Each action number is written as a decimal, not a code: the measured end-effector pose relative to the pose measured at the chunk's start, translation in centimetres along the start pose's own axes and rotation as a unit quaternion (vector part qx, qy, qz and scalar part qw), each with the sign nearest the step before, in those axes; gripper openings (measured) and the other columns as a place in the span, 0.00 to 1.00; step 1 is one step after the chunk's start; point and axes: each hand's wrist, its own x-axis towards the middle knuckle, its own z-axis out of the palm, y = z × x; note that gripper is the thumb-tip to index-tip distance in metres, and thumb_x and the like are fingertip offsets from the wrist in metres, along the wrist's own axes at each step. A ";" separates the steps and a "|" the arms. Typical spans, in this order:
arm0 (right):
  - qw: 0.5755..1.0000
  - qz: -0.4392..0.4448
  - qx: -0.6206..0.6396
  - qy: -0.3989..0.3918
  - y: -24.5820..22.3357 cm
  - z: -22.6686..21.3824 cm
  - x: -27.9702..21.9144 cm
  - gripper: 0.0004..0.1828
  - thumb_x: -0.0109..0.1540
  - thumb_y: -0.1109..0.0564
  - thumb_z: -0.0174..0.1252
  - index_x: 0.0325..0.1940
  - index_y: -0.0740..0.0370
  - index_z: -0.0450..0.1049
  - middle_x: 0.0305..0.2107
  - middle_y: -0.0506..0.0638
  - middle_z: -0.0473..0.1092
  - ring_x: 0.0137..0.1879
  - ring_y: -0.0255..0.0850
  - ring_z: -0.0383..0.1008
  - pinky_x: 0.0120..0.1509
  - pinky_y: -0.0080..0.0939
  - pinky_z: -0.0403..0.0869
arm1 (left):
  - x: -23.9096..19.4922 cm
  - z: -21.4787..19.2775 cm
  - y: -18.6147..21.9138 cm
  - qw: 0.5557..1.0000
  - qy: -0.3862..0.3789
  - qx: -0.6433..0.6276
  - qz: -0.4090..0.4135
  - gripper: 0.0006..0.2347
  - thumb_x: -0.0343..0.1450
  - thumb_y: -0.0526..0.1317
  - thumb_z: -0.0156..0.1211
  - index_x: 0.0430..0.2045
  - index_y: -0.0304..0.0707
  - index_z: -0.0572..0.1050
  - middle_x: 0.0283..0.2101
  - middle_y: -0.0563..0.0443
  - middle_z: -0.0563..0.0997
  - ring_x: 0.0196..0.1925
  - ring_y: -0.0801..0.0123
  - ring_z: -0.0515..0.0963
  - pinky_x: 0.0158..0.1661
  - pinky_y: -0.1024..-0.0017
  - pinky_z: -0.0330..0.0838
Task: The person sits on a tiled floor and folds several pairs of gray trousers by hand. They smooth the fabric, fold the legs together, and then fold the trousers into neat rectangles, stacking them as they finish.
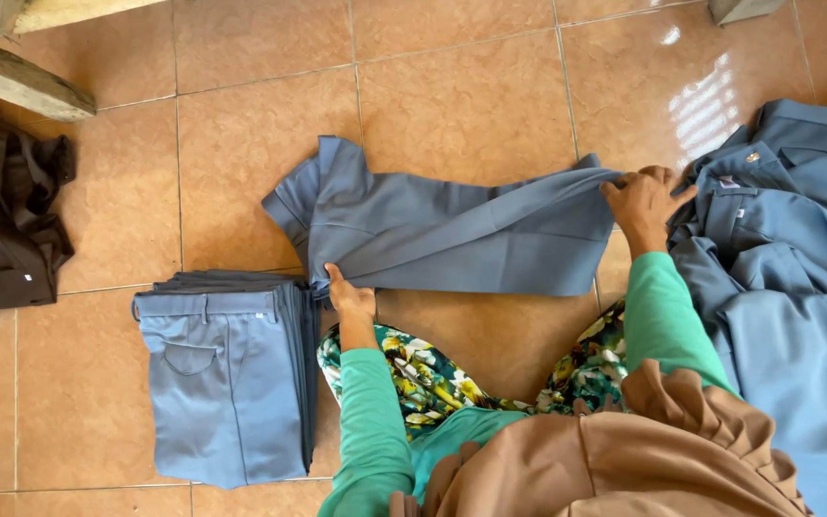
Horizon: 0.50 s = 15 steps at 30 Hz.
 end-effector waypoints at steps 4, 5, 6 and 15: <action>0.997 -0.022 0.017 0.074 -3.8 -1.1 -7.2 0.27 0.61 0.52 0.66 0.62 0.48 0.66 0.63 0.60 0.57 0.73 0.61 0.52 0.71 0.83 0.46 | -0.4 -0.2 -0.2 0.999 0.015 -0.027 0.007 0.37 0.75 0.60 0.56 0.72 0.34 0.50 0.72 0.32 0.58 0.68 0.41 0.68 0.66 0.40 0.63; 0.989 -0.074 -0.010 0.129 -5.2 -0.2 -9.0 0.24 0.60 0.51 0.68 0.58 0.47 0.69 0.59 0.56 0.62 0.68 0.55 0.60 0.69 0.71 0.55 | -0.3 -0.3 -0.4 0.999 0.017 -0.030 0.004 0.35 0.76 0.58 0.54 0.71 0.33 0.52 0.72 0.34 0.59 0.70 0.42 0.65 0.66 0.42 0.62; 0.974 -0.125 -0.037 0.182 -6.6 0.7 -10.8 0.22 0.59 0.51 0.71 0.54 0.46 0.72 0.56 0.52 0.67 0.63 0.50 0.68 0.67 0.60 0.65 | -0.2 -0.5 -0.5 0.999 0.019 -0.032 0.002 0.33 0.78 0.57 0.52 0.71 0.32 0.54 0.72 0.35 0.60 0.71 0.43 0.63 0.67 0.44 0.61; 0.944 -0.309 -0.004 -0.118 -13.2 10.9 -23.2 0.25 0.65 0.40 0.56 0.65 0.37 0.63 0.52 0.40 0.62 0.59 0.41 0.63 0.61 0.50 0.69 | -3.2 3.3 6.2 0.992 0.055 -0.071 0.085 0.32 0.77 0.53 0.55 0.71 0.31 0.53 0.72 0.35 0.57 0.74 0.48 0.58 0.71 0.44 0.52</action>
